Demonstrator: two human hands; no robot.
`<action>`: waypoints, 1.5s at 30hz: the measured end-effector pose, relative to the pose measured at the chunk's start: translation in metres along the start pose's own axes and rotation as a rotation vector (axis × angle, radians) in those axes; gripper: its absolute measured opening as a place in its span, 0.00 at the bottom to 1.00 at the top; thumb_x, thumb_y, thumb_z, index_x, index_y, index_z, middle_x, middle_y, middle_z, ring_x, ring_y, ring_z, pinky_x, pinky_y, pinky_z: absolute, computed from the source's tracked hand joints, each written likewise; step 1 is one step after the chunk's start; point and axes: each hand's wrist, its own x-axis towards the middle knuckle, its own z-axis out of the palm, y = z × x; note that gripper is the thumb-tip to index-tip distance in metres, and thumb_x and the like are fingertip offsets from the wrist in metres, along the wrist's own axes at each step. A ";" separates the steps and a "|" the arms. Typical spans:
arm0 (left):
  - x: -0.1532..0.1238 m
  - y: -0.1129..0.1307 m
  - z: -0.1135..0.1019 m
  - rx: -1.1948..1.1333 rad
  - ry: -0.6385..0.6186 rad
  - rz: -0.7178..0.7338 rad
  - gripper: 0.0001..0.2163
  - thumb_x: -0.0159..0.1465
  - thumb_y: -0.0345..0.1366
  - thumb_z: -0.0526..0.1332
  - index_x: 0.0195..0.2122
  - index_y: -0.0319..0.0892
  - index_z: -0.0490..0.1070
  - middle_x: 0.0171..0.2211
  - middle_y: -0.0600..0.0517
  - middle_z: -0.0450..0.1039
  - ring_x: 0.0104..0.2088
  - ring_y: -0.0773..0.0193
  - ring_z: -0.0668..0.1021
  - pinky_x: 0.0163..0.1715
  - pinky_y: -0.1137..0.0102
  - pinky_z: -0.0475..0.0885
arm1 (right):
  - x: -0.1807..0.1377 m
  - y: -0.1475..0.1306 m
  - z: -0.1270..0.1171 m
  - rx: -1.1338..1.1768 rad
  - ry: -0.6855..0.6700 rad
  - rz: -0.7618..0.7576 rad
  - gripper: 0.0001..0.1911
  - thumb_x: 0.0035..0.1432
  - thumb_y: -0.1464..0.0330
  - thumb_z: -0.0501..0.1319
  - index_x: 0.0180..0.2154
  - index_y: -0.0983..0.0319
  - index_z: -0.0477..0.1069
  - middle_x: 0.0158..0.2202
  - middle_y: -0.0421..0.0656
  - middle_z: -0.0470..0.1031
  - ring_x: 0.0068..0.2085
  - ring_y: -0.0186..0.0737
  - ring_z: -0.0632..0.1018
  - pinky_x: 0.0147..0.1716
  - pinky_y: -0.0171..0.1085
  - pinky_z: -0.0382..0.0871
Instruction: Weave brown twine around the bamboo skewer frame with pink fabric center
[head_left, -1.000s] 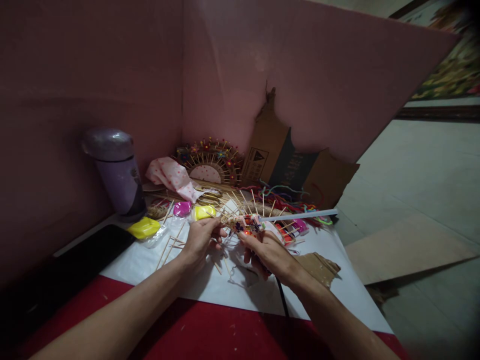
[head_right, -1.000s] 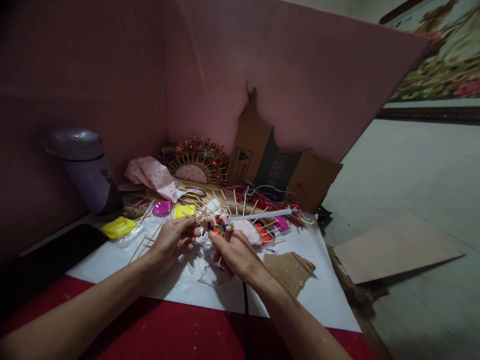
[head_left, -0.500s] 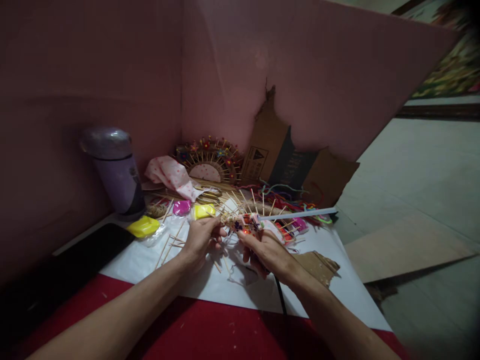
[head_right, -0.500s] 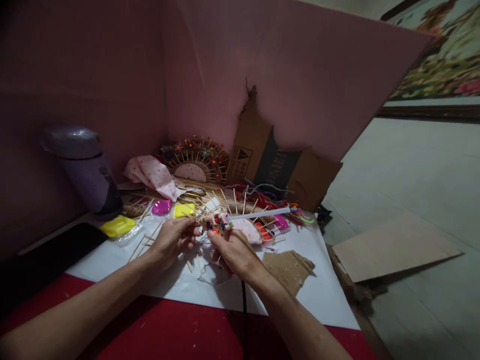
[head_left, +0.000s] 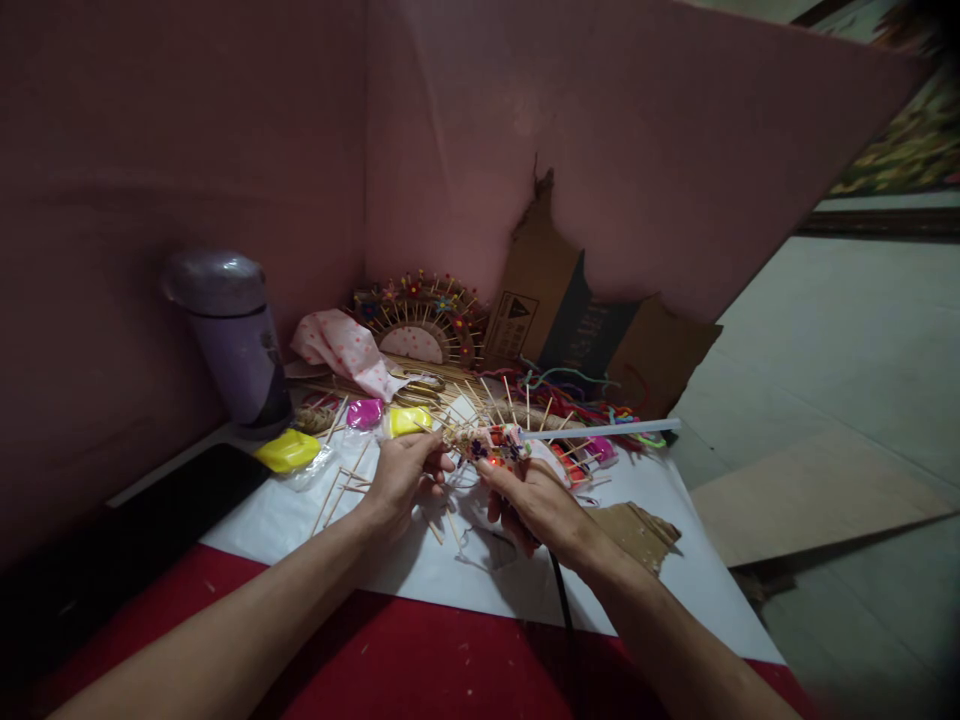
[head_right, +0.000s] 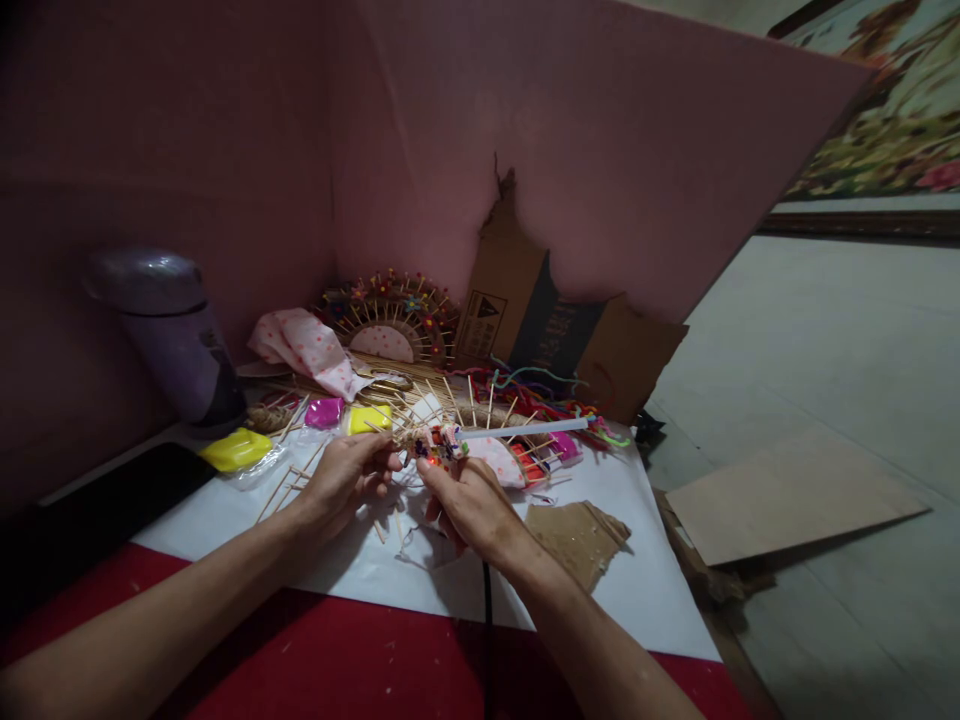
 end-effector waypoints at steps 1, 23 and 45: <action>0.000 0.000 0.000 0.001 0.000 0.002 0.09 0.51 0.38 0.61 0.24 0.36 0.68 0.18 0.50 0.69 0.15 0.71 0.67 0.12 0.77 0.60 | 0.000 0.000 0.000 0.004 0.001 -0.003 0.27 0.57 0.53 0.48 0.16 0.64 0.64 0.07 0.37 0.57 0.09 0.28 0.60 0.08 0.28 0.51; 0.001 -0.001 -0.001 0.004 -0.003 0.003 0.09 0.52 0.38 0.61 0.22 0.36 0.68 0.18 0.50 0.69 0.15 0.71 0.67 0.12 0.76 0.61 | 0.001 0.003 0.001 -0.019 -0.004 0.008 0.27 0.58 0.53 0.48 0.16 0.64 0.64 0.07 0.37 0.58 0.09 0.28 0.61 0.08 0.28 0.52; 0.000 -0.001 0.000 -0.002 0.006 0.005 0.09 0.50 0.38 0.62 0.22 0.36 0.68 0.17 0.51 0.69 0.14 0.72 0.67 0.11 0.77 0.60 | -0.001 0.001 0.001 -0.012 0.006 0.009 0.28 0.58 0.53 0.47 0.16 0.64 0.64 0.07 0.36 0.57 0.09 0.27 0.60 0.08 0.28 0.49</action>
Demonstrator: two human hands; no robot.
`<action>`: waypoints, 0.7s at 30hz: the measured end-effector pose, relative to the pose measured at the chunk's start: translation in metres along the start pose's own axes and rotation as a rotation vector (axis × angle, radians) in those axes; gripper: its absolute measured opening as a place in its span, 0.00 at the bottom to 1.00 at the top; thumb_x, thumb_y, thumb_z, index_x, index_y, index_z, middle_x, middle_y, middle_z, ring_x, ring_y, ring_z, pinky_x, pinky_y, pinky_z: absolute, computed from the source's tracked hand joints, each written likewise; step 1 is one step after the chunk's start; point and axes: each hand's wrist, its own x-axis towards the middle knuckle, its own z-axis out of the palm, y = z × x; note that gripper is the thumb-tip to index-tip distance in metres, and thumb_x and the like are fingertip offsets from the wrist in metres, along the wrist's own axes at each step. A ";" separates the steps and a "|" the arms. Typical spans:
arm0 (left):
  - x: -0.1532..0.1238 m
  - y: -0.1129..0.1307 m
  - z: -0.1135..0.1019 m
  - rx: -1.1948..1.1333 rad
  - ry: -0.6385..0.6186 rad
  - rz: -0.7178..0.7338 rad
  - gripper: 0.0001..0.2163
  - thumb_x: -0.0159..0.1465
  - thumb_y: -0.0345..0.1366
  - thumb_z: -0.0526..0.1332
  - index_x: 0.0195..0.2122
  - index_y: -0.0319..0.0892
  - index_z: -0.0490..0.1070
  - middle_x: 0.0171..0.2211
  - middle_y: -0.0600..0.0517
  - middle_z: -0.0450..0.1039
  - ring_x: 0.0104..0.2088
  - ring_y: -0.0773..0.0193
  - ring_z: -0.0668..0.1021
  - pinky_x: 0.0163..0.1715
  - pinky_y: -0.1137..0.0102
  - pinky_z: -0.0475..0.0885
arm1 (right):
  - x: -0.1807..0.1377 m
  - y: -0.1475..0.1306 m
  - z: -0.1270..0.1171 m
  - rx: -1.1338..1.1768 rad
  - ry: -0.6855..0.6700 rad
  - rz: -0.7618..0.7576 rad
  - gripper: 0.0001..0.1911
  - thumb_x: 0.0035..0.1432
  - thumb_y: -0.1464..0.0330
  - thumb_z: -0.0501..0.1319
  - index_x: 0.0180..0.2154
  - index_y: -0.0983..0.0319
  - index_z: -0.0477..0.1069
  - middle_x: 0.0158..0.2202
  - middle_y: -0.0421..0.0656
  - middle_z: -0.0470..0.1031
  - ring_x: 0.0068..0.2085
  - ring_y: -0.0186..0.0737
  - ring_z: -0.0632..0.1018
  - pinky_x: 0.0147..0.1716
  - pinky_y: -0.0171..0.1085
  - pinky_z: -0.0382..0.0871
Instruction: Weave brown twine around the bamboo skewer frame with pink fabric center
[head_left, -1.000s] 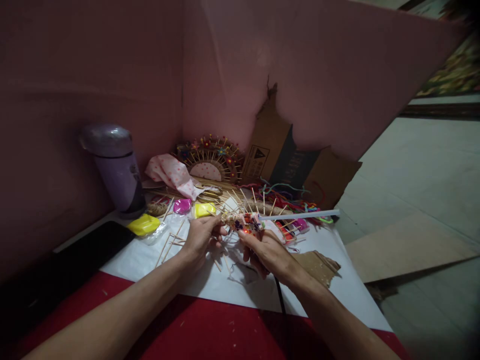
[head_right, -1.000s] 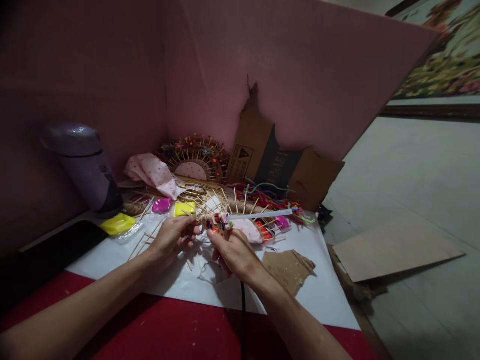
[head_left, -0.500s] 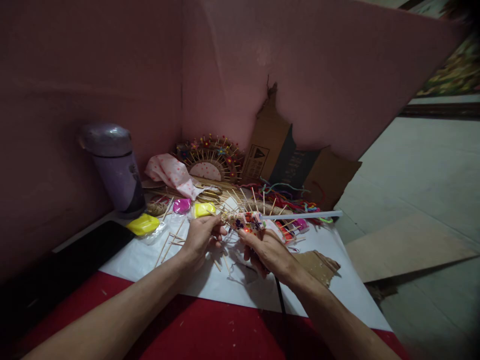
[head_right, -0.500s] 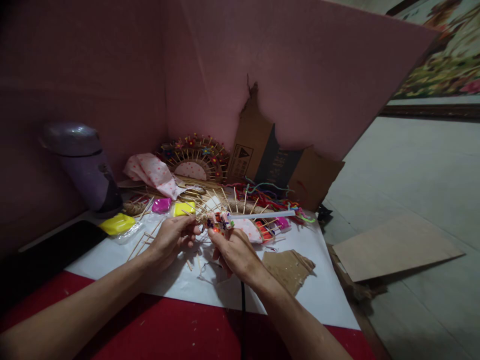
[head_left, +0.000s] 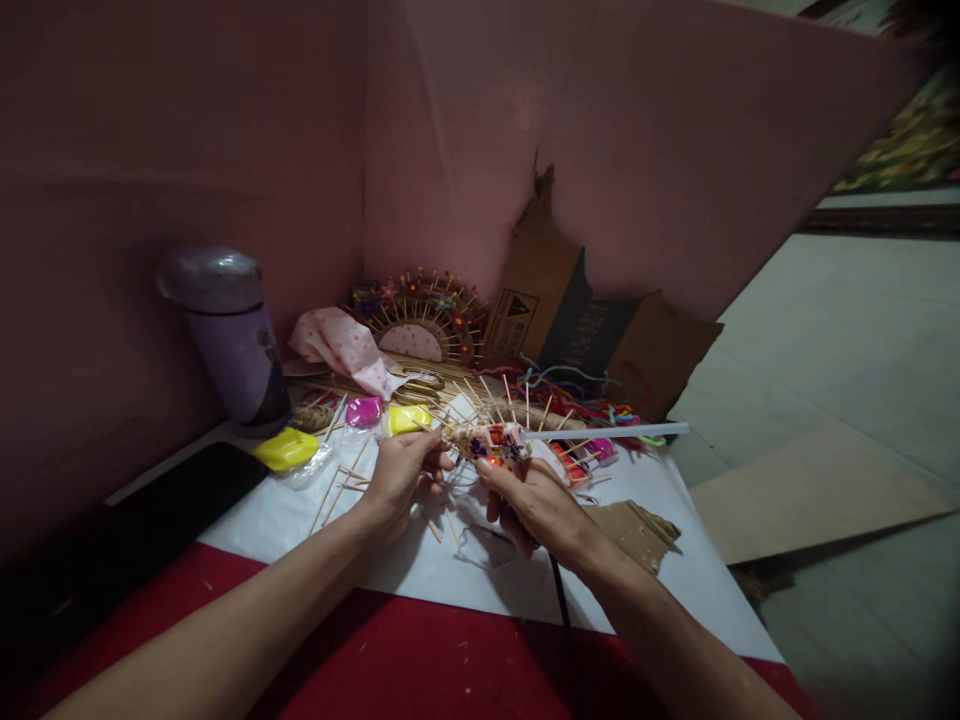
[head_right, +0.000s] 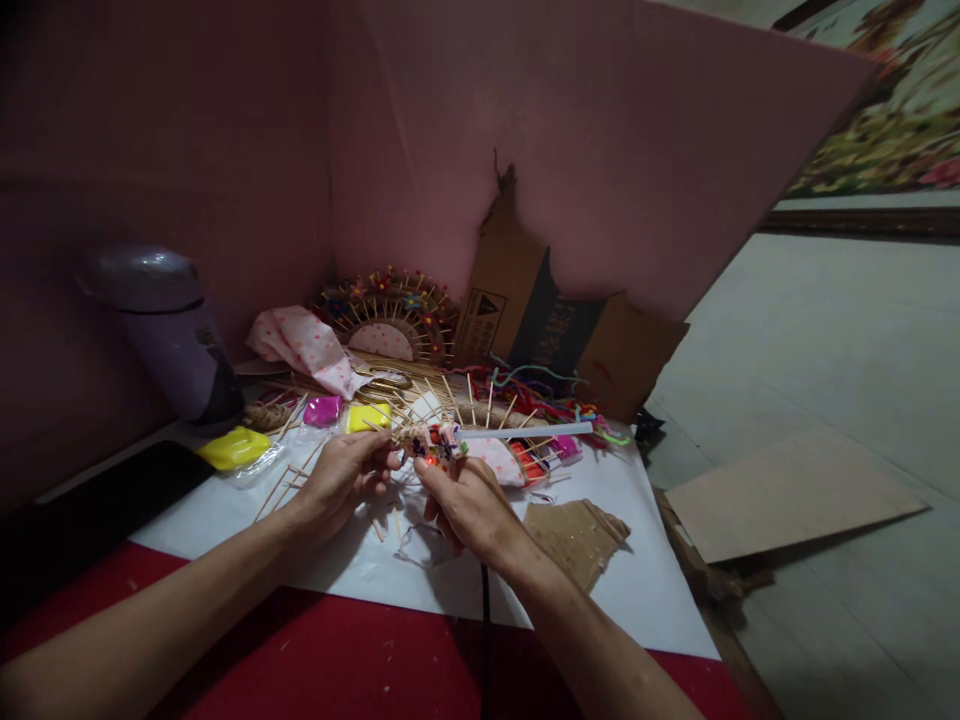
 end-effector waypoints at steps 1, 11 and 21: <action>0.000 0.000 0.000 0.003 0.003 -0.001 0.08 0.50 0.37 0.62 0.22 0.36 0.68 0.17 0.51 0.69 0.14 0.72 0.67 0.11 0.77 0.61 | 0.000 0.000 0.000 0.005 -0.003 -0.005 0.27 0.58 0.54 0.47 0.15 0.64 0.63 0.07 0.36 0.57 0.09 0.27 0.60 0.08 0.28 0.49; 0.001 0.000 0.000 0.008 0.003 -0.003 0.08 0.51 0.37 0.61 0.22 0.37 0.68 0.17 0.50 0.69 0.14 0.71 0.68 0.12 0.76 0.61 | 0.000 -0.001 0.000 0.045 0.005 0.013 0.26 0.58 0.53 0.48 0.16 0.63 0.63 0.06 0.36 0.57 0.08 0.27 0.60 0.08 0.28 0.49; 0.001 0.000 0.000 0.000 0.001 -0.004 0.09 0.51 0.38 0.61 0.23 0.36 0.69 0.17 0.50 0.69 0.14 0.71 0.67 0.11 0.76 0.61 | 0.000 0.003 -0.002 0.111 0.030 -0.035 0.27 0.56 0.51 0.48 0.18 0.64 0.65 0.08 0.35 0.58 0.09 0.26 0.59 0.08 0.28 0.49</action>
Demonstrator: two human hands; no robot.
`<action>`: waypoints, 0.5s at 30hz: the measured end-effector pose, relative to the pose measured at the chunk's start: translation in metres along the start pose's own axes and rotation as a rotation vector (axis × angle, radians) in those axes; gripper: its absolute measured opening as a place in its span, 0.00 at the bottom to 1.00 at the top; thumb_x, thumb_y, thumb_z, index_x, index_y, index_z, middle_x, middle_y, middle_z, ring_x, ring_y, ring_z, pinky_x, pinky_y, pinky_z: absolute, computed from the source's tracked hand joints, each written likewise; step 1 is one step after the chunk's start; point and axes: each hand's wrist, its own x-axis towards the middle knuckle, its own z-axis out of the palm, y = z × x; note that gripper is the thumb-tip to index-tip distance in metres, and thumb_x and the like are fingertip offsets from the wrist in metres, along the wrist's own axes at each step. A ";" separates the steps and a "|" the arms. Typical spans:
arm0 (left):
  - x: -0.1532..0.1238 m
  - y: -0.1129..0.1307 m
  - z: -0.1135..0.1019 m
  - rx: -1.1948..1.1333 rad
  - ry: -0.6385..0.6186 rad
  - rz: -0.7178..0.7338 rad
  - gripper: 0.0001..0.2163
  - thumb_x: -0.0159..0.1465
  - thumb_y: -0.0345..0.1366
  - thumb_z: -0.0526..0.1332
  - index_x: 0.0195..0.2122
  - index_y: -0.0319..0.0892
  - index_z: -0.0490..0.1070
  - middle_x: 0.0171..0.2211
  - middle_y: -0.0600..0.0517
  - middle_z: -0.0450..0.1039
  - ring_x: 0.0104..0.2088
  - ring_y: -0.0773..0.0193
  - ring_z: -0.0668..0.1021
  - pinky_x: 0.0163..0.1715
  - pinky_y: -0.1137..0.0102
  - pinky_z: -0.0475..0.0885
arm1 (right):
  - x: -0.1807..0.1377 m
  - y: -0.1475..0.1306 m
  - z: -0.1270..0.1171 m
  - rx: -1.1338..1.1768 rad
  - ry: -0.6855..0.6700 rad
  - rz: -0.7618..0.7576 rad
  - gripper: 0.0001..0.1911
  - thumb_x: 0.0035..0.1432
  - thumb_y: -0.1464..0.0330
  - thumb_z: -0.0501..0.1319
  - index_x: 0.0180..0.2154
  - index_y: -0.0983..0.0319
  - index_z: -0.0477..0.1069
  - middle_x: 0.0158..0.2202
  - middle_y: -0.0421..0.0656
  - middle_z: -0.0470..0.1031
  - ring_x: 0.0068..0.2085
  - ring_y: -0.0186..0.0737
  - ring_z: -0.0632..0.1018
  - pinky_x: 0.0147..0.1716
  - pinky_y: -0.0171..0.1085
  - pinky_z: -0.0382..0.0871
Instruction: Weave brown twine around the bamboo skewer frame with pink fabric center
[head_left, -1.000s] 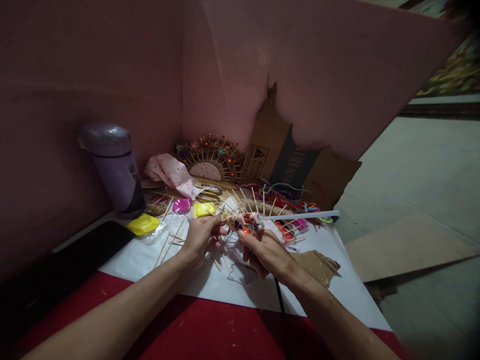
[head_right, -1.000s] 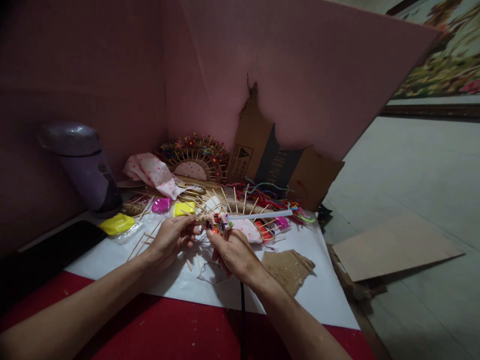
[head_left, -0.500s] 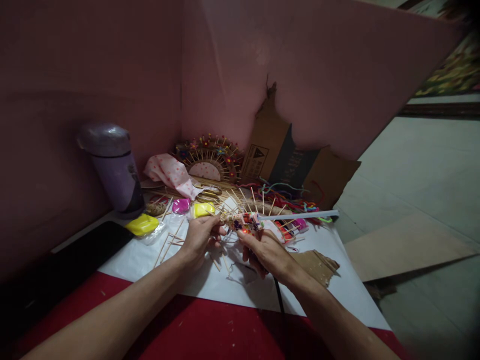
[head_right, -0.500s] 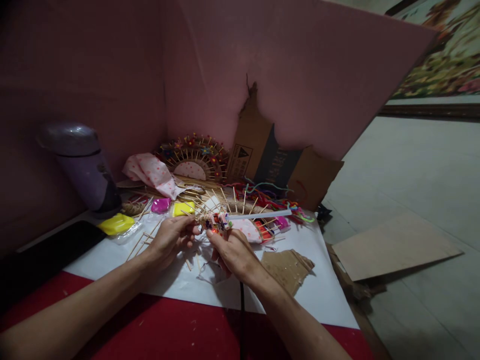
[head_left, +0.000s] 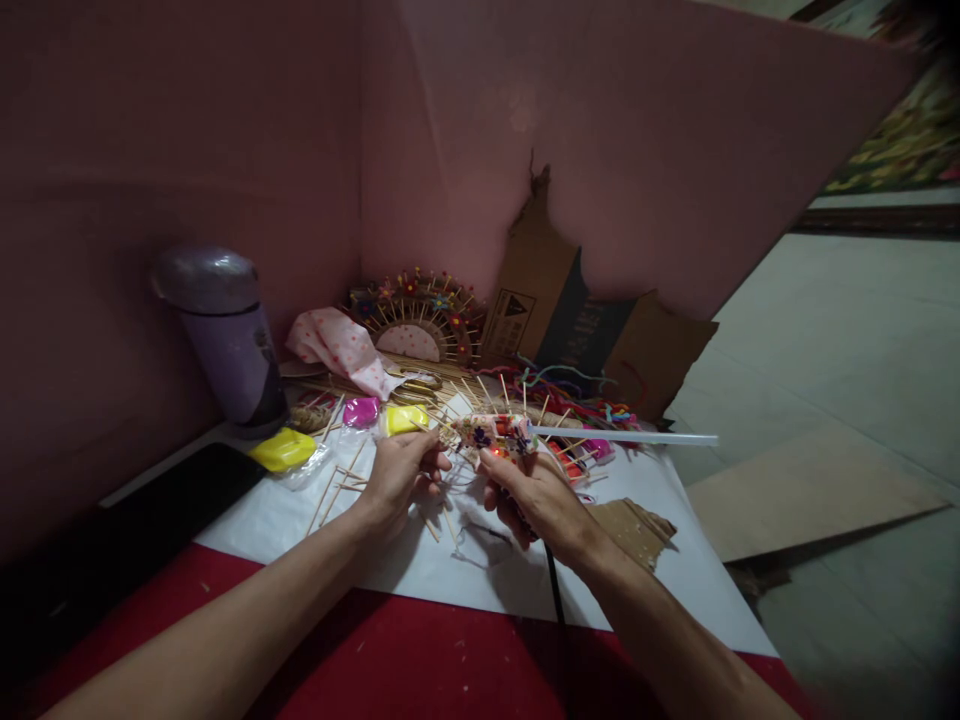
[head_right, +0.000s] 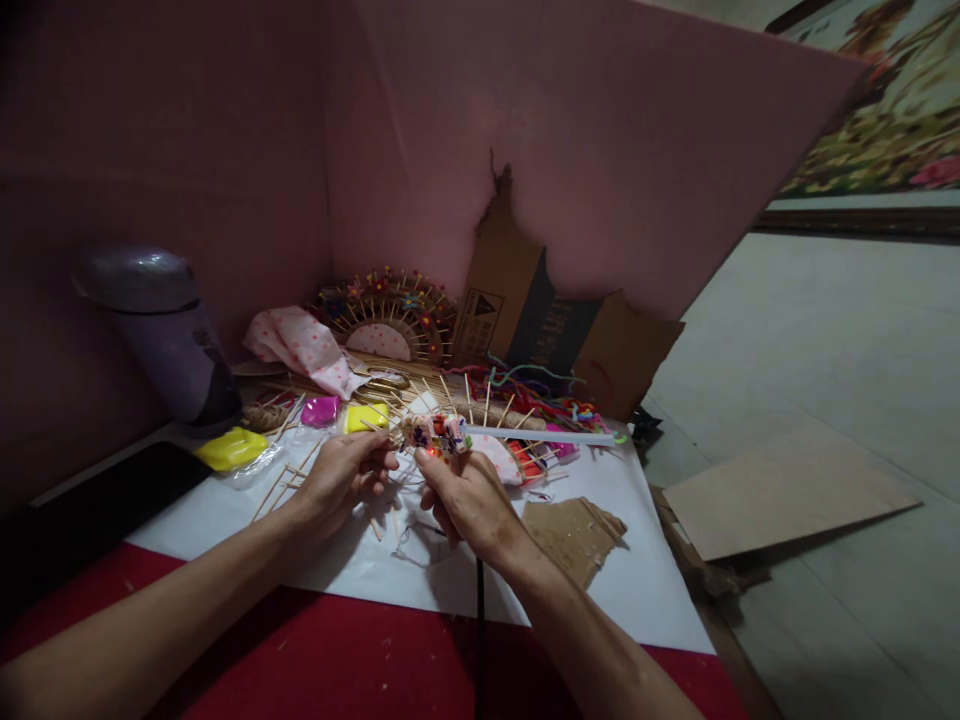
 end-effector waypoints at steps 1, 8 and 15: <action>0.000 0.000 0.000 0.000 0.000 0.000 0.09 0.51 0.37 0.61 0.23 0.36 0.69 0.17 0.50 0.69 0.14 0.71 0.67 0.11 0.76 0.61 | 0.000 0.001 0.000 -0.003 -0.003 -0.004 0.27 0.57 0.51 0.48 0.18 0.64 0.65 0.07 0.35 0.58 0.09 0.26 0.59 0.08 0.28 0.49; -0.001 0.001 0.001 -0.007 0.000 0.010 0.08 0.50 0.37 0.61 0.22 0.36 0.68 0.17 0.51 0.69 0.14 0.72 0.67 0.11 0.77 0.60 | -0.002 -0.007 -0.002 0.059 0.022 -0.037 0.26 0.56 0.51 0.49 0.19 0.65 0.66 0.07 0.35 0.57 0.09 0.26 0.58 0.09 0.28 0.48; 0.001 0.000 -0.001 -0.005 0.007 0.001 0.08 0.50 0.37 0.62 0.23 0.36 0.68 0.17 0.50 0.70 0.14 0.72 0.67 0.11 0.77 0.61 | -0.034 -0.011 -0.053 -0.096 0.294 -0.111 0.24 0.54 0.50 0.52 0.22 0.63 0.68 0.10 0.35 0.56 0.13 0.28 0.59 0.11 0.30 0.51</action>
